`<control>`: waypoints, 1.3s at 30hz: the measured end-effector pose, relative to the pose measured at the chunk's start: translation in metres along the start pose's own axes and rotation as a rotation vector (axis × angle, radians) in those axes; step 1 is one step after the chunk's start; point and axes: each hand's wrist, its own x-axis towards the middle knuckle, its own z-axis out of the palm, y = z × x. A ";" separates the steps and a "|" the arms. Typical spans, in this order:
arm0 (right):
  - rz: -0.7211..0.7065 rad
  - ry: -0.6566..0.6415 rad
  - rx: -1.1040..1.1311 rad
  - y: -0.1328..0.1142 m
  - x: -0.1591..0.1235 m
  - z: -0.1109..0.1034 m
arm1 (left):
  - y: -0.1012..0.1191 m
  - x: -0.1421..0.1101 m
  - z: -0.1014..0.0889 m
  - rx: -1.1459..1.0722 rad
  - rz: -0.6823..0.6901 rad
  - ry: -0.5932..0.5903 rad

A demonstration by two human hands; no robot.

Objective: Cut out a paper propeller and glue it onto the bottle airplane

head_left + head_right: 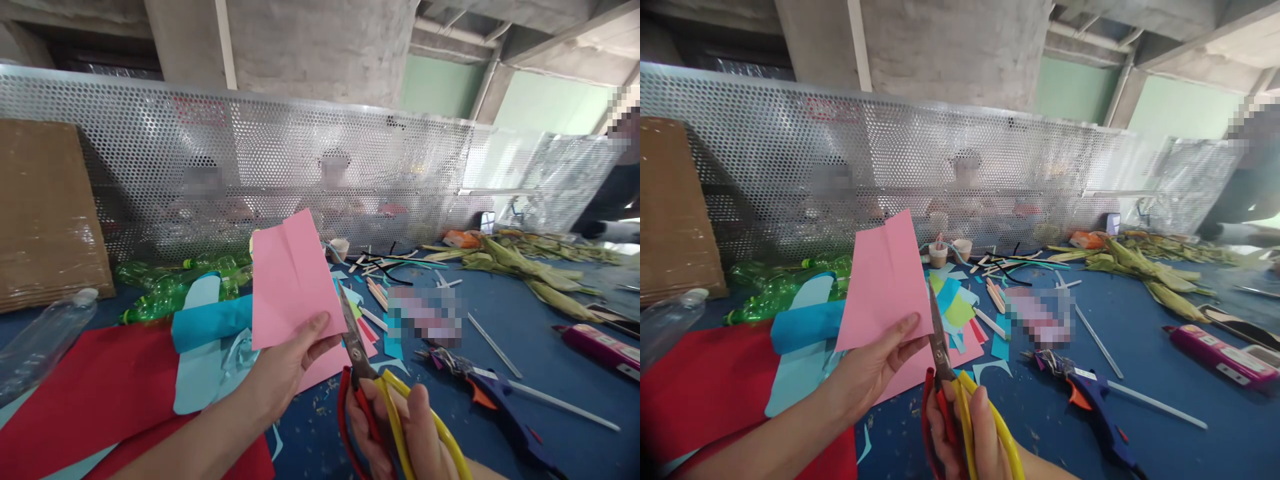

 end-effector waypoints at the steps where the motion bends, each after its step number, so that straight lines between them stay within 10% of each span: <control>1: 0.003 0.011 0.012 0.000 0.000 0.000 | 0.000 0.000 0.000 0.002 -0.001 -0.006; 25: 0.120 0.070 -0.140 -0.020 -0.006 0.008 | 0.001 0.003 0.002 0.039 0.015 0.001; 39: 0.063 -0.187 -0.069 -0.028 0.002 0.030 | -0.004 0.003 -0.006 0.192 0.026 -0.055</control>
